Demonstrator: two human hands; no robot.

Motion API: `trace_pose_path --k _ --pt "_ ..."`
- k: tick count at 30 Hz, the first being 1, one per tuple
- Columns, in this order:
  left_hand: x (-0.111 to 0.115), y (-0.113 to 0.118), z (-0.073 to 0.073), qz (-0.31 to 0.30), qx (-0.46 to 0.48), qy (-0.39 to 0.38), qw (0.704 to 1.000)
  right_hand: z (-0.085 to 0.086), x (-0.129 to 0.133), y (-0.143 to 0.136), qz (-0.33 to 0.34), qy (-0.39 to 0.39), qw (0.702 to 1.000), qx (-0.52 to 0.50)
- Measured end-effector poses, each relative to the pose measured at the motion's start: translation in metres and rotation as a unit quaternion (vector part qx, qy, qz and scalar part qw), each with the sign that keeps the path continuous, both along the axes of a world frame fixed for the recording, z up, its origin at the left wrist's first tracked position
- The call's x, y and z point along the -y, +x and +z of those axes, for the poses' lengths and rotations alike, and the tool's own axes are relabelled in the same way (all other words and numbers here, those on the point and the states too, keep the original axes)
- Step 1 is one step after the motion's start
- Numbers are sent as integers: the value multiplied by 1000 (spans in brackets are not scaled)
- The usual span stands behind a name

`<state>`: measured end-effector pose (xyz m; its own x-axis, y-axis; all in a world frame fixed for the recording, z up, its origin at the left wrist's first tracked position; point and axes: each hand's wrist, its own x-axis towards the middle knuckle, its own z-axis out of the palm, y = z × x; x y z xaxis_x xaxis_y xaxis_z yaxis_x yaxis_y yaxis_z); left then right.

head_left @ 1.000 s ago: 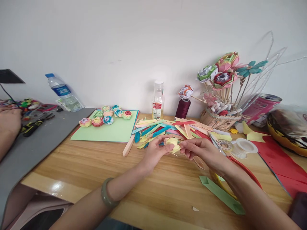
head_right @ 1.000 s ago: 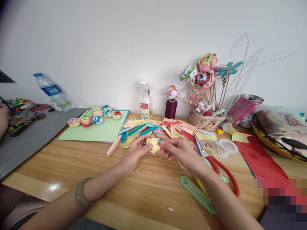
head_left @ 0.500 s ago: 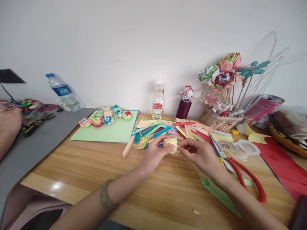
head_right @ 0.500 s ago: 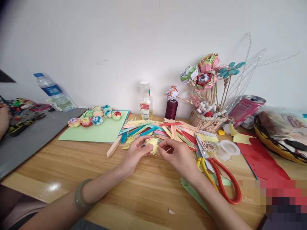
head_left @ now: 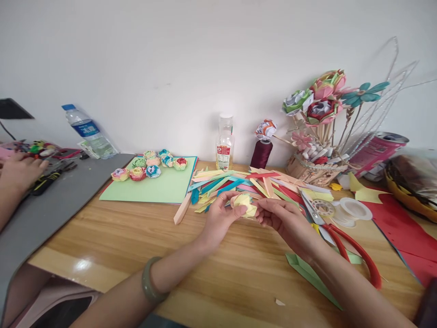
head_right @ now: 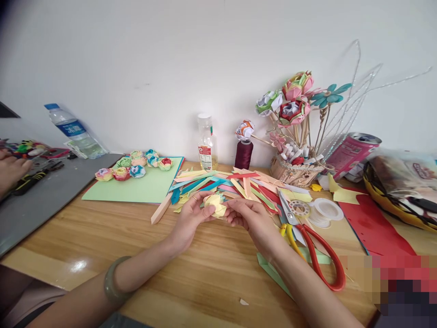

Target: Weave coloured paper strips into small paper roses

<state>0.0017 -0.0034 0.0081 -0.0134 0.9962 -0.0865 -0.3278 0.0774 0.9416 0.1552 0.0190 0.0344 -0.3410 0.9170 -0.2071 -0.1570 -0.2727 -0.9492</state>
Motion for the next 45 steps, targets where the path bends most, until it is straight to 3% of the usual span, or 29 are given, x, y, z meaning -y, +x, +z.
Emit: trace_pose_path --k 8,10,14,18,30,41,45 --pt "-1 1 -1 -4 2 5 1000 -2 0 3 46 -93 994 -39" --pt "0 1 -1 -3 -1 13 1000 -1 1 1 49 -66 996 -16" --pt "0 0 -3 -4 -9 33 999 3 3 -2 45 59 993 90" --pt "0 0 -3 -14 -24 40 999 7 2 0 96 120 976 152" --pt "0 0 -2 -34 -35 47 998 5 -7 14 150 122 965 178" --pt "0 1 -1 -43 -38 31 998 4 -3 9 99 120 970 189" --pt "0 1 2 -53 -20 23 998 8 -5 12 110 100 974 171"
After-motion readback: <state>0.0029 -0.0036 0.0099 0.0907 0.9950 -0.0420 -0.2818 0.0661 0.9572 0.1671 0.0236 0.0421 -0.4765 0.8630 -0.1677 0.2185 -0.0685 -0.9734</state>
